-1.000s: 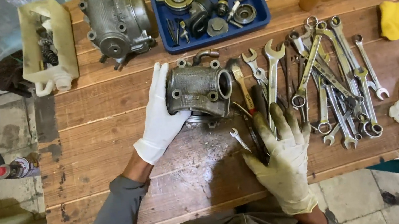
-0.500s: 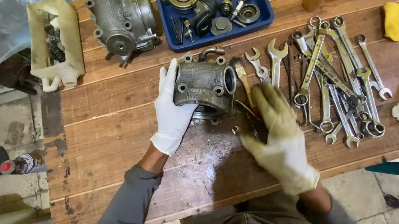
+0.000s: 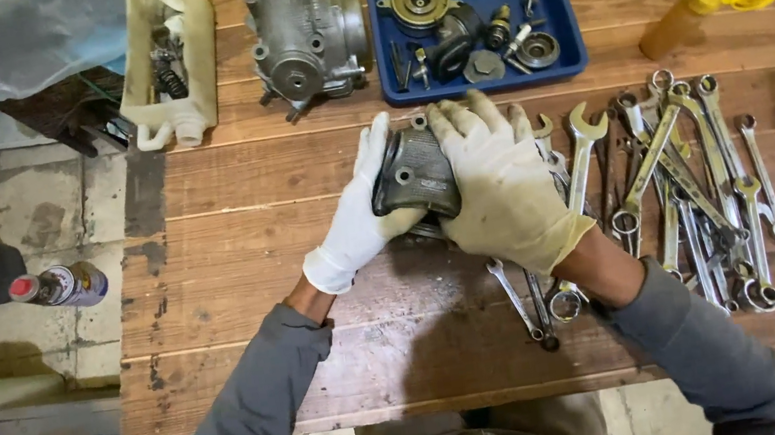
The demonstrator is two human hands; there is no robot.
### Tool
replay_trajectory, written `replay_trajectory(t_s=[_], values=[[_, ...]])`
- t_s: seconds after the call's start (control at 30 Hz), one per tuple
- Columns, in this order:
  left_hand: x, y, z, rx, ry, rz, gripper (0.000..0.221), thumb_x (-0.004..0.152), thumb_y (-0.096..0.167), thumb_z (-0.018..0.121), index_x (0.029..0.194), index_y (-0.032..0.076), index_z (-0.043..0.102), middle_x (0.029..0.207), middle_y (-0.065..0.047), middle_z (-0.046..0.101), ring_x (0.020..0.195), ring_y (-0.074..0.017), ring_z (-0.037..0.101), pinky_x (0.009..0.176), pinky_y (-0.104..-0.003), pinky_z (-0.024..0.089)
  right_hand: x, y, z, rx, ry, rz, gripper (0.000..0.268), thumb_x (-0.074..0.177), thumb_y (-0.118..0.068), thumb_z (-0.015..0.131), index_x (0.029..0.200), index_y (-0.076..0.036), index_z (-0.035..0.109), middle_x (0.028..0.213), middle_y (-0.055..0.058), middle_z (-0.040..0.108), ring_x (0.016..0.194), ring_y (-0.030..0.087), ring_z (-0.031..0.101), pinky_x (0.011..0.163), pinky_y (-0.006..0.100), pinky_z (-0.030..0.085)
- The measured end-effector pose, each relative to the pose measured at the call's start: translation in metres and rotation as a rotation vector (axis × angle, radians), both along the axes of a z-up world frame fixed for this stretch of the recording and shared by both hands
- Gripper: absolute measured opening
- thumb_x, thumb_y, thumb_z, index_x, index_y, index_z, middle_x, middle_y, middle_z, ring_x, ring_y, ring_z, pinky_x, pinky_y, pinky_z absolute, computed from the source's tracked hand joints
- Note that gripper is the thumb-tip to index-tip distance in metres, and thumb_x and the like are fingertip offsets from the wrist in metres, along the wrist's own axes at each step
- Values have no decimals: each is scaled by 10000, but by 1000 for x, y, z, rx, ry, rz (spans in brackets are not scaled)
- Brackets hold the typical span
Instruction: The person removes a metal engine casing from a blue tray and places it on a wooden workbench. Using a wrench, the person loosens and removes several bolts from the casing, placing them on the table. The person continues to unscrew and remove additional bolts from the engine casing.
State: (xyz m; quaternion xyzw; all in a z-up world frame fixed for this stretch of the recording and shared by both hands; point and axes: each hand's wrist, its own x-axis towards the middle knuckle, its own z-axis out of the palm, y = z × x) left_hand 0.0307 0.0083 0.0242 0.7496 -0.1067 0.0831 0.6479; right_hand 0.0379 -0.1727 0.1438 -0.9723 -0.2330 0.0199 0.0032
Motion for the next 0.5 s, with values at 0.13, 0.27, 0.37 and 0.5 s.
replay_trajectory(t_s=[0.13,0.27,0.37,0.5], values=[[3,6,-9,21,-75,-114,1177,717,148,891,1691,265,240,1747,-192,148,1600,-376,35,1273,-535,6,14,5,-11,-48,32,43,1170,624,-646,776,1589,-156,332,1539,87,441,1511,305,298,1206,620,189],[5,10,-3,-81,-107,-179,1128,767,342,830,1688,200,194,1755,-133,119,1611,-305,45,1313,-479,39,16,23,5,-283,79,23,1173,605,-511,797,1596,-149,285,1514,106,476,1502,307,314,1197,647,180],[13,13,-11,-190,-138,-180,950,859,113,616,1690,128,155,1753,-141,106,1603,-285,55,1325,-452,69,5,32,13,-312,41,17,1054,650,-359,725,1582,-98,308,1468,140,515,1474,321,358,1195,637,200],[11,8,-3,-271,-182,-79,914,1028,687,414,1674,80,195,1748,-112,157,1606,-254,110,1330,-426,118,-1,25,-21,-128,-401,65,1021,568,-179,658,1555,-35,437,1172,192,664,1235,357,574,1090,605,354]])
